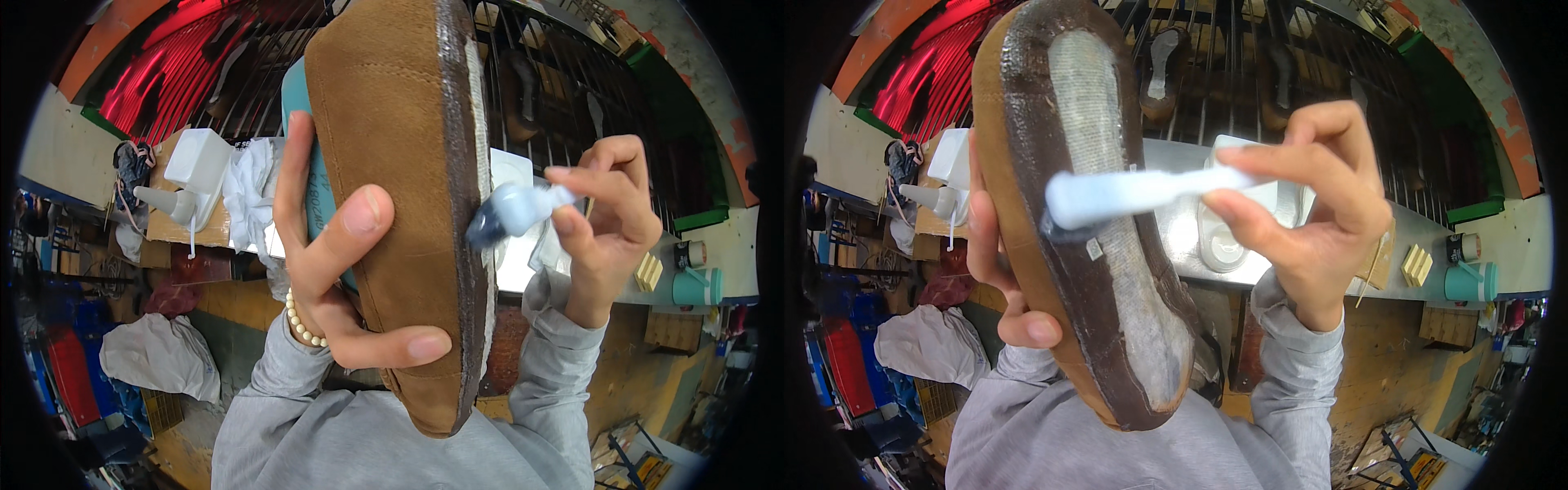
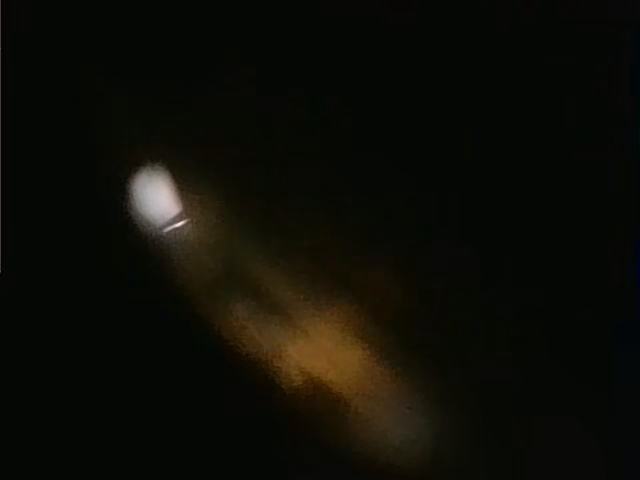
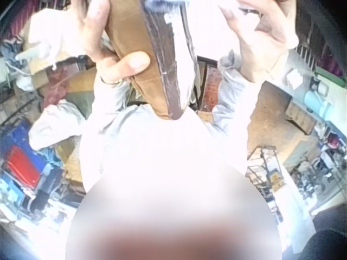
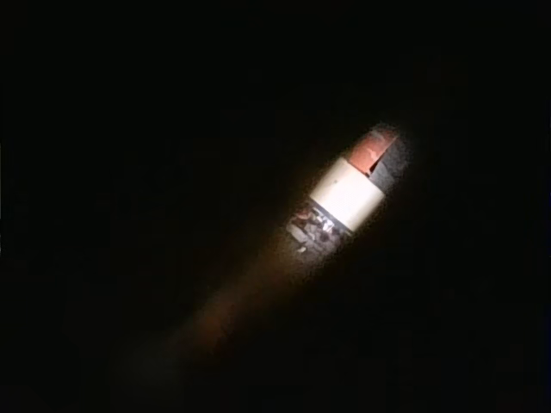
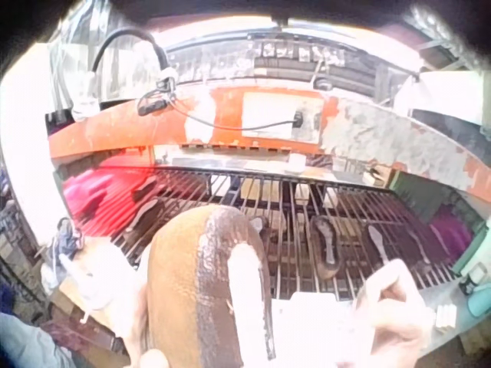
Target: The person holds a brown shoe and uses a small brush to apply white glue along the sole edge. They repeatedly dip the brush into a container and spread the adhesive around the perimeter of the sole, rotating the shoe to reach different sections.
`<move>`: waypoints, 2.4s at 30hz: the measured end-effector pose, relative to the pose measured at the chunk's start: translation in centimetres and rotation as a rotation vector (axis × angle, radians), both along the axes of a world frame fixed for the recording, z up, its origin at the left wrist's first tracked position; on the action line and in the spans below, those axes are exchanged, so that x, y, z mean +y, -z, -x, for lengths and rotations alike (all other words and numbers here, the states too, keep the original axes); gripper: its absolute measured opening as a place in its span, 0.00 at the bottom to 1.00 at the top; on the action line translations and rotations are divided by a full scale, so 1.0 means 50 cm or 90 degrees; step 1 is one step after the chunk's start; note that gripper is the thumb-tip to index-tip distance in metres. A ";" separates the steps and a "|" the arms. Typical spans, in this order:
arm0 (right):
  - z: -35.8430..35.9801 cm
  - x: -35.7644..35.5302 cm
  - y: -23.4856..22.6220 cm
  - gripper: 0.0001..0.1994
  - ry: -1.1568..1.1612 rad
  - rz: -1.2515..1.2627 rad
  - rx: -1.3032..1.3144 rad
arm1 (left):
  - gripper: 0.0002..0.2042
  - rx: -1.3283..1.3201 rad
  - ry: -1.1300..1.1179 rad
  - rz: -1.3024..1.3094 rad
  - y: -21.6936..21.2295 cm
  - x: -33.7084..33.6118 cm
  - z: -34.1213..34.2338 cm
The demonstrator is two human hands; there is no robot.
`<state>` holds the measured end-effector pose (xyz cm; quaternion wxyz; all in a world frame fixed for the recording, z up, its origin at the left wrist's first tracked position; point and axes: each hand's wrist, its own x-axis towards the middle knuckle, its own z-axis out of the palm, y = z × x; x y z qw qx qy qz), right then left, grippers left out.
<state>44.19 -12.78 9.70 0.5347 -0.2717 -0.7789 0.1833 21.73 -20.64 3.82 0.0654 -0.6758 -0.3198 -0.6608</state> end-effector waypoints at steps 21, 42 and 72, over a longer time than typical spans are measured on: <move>-0.002 -0.022 0.043 0.25 -0.247 -0.026 0.050 | 0.19 -0.044 -0.084 0.017 0.011 0.008 0.009; -0.001 -0.058 0.032 0.20 -0.004 0.015 -0.016 | 0.19 -0.060 -0.154 -0.026 0.002 0.021 0.014; -0.038 -0.046 0.048 0.24 -0.164 -0.034 0.020 | 0.23 -0.054 -0.192 -0.017 0.010 0.028 0.017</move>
